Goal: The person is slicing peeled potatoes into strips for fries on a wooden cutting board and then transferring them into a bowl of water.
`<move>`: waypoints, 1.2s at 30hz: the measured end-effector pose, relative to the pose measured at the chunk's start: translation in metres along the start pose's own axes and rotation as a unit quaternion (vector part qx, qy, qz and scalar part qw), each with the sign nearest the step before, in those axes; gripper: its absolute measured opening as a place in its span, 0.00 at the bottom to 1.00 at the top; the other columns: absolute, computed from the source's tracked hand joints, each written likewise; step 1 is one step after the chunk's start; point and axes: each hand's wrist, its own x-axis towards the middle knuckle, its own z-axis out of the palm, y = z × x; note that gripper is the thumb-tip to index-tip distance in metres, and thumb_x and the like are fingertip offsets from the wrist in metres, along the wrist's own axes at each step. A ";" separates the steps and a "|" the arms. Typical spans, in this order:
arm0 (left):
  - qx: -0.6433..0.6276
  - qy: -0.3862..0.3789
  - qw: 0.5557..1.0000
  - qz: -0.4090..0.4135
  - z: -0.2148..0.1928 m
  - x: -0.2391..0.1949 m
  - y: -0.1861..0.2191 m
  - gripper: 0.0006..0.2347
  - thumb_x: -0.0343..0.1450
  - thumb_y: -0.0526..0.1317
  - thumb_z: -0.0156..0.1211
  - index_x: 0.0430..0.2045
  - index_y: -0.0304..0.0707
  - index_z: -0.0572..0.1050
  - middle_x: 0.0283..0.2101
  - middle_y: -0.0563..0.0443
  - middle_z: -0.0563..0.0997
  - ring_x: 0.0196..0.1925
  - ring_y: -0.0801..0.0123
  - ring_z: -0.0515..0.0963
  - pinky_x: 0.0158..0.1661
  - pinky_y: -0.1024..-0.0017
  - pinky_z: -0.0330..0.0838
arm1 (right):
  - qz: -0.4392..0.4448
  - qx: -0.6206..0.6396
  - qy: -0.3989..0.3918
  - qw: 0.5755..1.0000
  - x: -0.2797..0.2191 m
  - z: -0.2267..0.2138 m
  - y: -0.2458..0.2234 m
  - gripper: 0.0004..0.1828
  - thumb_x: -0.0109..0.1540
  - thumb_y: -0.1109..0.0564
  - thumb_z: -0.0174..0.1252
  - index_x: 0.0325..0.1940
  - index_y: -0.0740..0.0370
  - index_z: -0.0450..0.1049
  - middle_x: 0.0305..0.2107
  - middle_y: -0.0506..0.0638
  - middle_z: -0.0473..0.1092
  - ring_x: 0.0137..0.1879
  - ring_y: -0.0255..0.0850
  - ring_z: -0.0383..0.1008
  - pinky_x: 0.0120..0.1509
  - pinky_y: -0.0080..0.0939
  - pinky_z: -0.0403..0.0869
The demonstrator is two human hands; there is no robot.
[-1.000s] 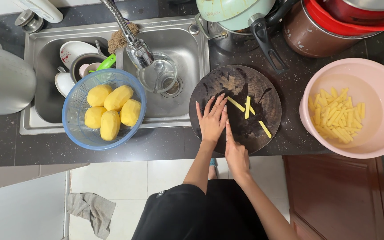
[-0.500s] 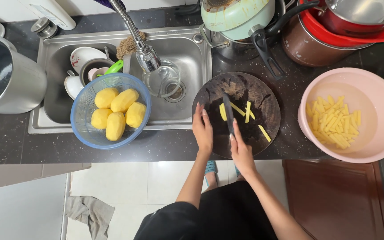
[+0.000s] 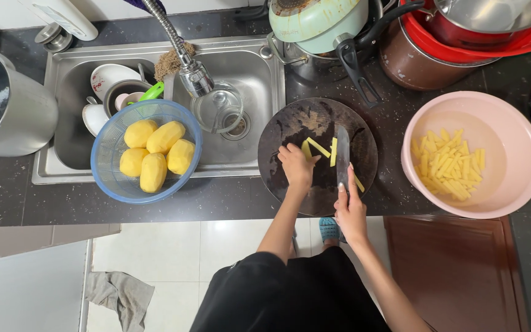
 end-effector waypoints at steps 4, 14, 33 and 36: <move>0.012 -0.001 1.000 -0.014 0.024 0.007 -0.011 0.31 0.57 0.42 0.80 0.43 0.23 0.63 0.50 0.29 0.67 0.54 0.40 0.70 0.51 0.57 0.71 | 0.016 0.028 0.004 0.999 0.003 -0.012 -0.006 0.34 0.71 0.53 0.44 0.80 0.30 0.46 0.16 0.45 0.59 0.18 0.31 0.57 0.20 0.36 0.63; -0.011 -0.095 0.995 -0.009 0.033 0.034 -0.030 0.28 0.59 0.35 0.78 0.44 0.24 0.63 0.54 0.25 0.65 0.58 0.34 0.67 0.56 0.54 0.69 | 0.139 0.224 -0.097 0.960 0.026 -0.030 -0.016 0.19 0.69 0.45 0.53 0.52 0.64 0.67 0.18 0.43 0.56 0.20 0.30 0.55 0.23 0.34 0.56; -0.442 -0.262 0.858 0.017 -0.067 -0.022 0.030 0.11 0.69 0.37 0.69 0.39 0.26 0.82 0.35 0.51 0.85 0.37 0.75 0.84 0.40 0.77 0.82 | 0.007 0.265 -0.171 0.949 0.096 -0.049 -0.025 0.19 0.59 0.58 0.72 0.34 0.56 0.64 0.31 0.48 0.71 0.35 0.34 0.70 0.41 0.35 0.69; -0.388 -0.277 0.877 0.067 -0.074 -0.018 0.033 0.11 0.68 0.38 0.71 0.38 0.27 0.83 0.32 0.48 0.86 0.35 0.75 0.85 0.39 0.76 0.82 | 0.045 0.245 -0.135 0.959 0.084 -0.054 -0.051 0.17 0.57 0.56 0.71 0.33 0.53 0.64 0.32 0.46 0.74 0.38 0.30 0.73 0.44 0.33 0.73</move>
